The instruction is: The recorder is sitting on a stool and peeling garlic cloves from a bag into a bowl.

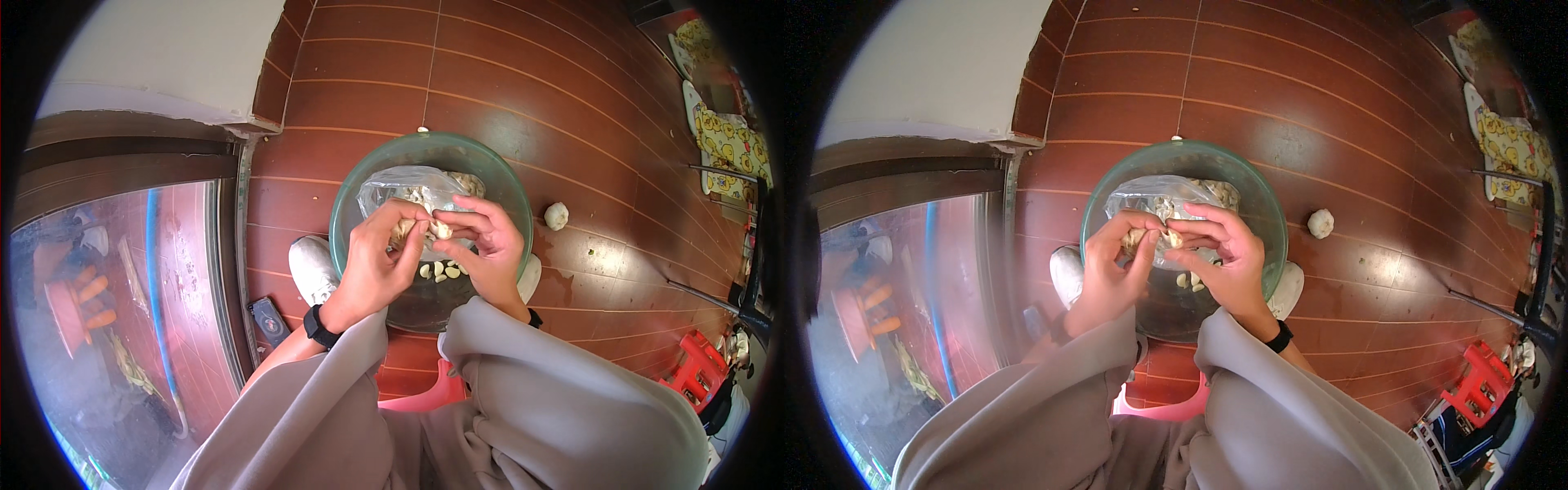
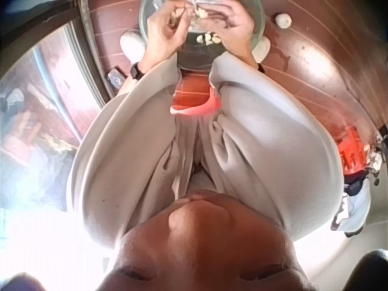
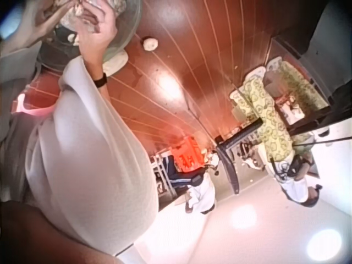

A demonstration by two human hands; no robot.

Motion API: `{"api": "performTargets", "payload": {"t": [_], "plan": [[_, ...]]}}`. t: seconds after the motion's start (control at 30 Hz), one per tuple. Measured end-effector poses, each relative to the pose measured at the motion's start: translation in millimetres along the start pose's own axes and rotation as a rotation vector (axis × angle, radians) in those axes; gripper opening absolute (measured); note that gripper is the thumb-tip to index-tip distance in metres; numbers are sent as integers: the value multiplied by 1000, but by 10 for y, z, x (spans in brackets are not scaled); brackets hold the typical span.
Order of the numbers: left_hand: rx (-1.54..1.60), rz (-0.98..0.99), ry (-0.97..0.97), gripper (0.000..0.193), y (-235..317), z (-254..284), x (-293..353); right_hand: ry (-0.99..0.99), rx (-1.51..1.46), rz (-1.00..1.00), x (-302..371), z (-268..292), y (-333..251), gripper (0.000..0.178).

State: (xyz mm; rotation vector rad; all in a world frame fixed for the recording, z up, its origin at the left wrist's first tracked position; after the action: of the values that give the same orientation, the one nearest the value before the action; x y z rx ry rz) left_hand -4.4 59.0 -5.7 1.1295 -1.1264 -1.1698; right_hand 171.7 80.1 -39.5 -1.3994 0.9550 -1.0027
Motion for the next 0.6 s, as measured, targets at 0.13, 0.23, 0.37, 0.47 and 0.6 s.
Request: {"api": "performTargets", "payload": {"t": [0.13,0.23,0.37,0.47,0.6], "plan": [[8,-3,1,9,37,-4,-2,48,-112,-37,-2,3,79,44],[64,117,17,9,-53,8,18,79,-139,-39,-22,21,42,43],[62,97,41,9,-139,28,28,120,-114,-2,-49,34,60,41],[77,35,49,11,-159,39,21,120,-150,-10,-49,23,35,40],[76,60,107,10,-204,62,-2,172,-137,-47,-41,151,70,41]]}}
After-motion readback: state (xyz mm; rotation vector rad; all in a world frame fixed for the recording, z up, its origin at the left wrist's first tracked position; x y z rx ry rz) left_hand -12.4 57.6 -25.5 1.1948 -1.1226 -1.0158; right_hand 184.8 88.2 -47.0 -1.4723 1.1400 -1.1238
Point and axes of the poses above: each hand's wrist, its own x-axis away from the middle knuckle, its own z-axis out of the back of the hand, y = z × x, the point moved 6 cm from there along -x, towards the middle knuckle, and after that the axes turned 10 degrees about x, right-handed, at the moved point
